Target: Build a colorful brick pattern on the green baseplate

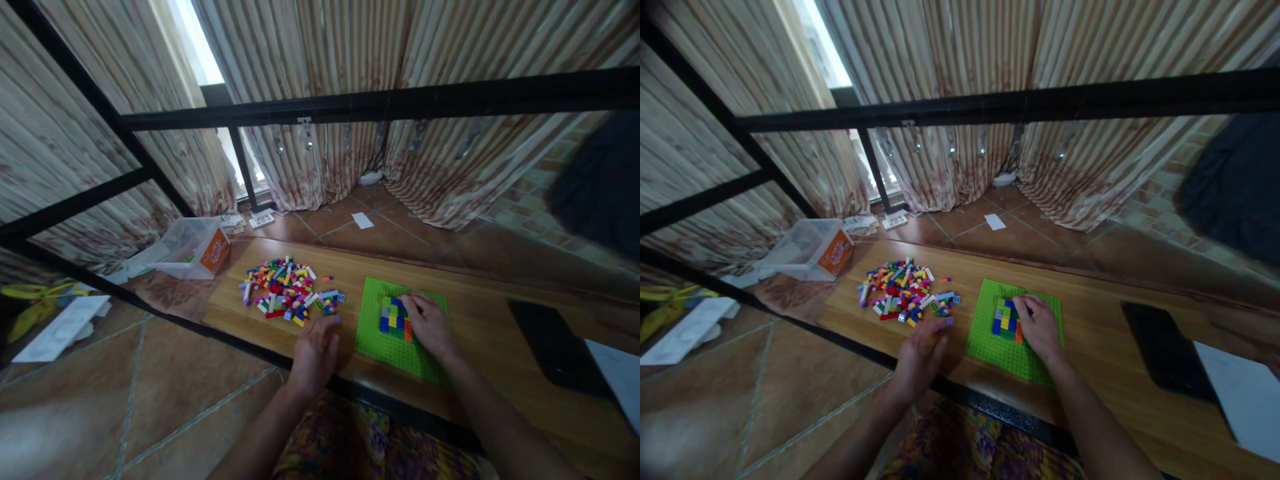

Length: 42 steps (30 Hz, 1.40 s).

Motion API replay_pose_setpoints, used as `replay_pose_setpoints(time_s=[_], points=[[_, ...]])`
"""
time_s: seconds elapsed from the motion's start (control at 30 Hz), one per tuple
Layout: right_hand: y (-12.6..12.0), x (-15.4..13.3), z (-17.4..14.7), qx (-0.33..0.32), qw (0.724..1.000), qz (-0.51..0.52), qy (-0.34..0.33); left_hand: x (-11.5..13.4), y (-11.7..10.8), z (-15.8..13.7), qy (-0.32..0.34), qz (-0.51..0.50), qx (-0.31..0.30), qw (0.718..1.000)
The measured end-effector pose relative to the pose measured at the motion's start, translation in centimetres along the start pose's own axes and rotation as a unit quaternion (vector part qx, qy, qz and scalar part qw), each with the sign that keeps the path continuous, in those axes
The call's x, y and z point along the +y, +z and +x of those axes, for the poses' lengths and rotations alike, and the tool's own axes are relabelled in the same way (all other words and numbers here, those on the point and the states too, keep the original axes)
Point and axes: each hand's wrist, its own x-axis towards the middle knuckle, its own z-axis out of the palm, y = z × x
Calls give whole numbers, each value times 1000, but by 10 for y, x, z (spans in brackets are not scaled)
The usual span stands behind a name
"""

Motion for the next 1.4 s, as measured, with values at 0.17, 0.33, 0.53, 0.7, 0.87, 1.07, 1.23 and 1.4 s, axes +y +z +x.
replay_pose_setpoints(time_s=[0.17,0.33,0.53,0.7,0.87,1.07,1.23,1.4], points=[[1,0,-3,9,1000,-7,-3,-37,-37,-4,-86,67,86,990],[-1,-2,-4,4,1000,-19,-9,-44,-44,5,-102,82,102,986],[-1,-2,-5,4,999,-34,-5,-57,-50,2,-137,124,107,977],[-1,-3,-5,4,999,-35,-8,-63,-50,1,-121,150,106,976],[-1,-1,-6,6,999,-32,-16,-61,-43,9,-83,185,84,976],[2,0,-6,17,999,-24,-17,-67,-41,12,-85,201,81,973],[3,-3,-5,24,999,-18,-21,-48,-41,14,-81,149,121,978],[2,-7,-4,33,999,-12,-27,-6,-6,29,-5,0,51,999]])
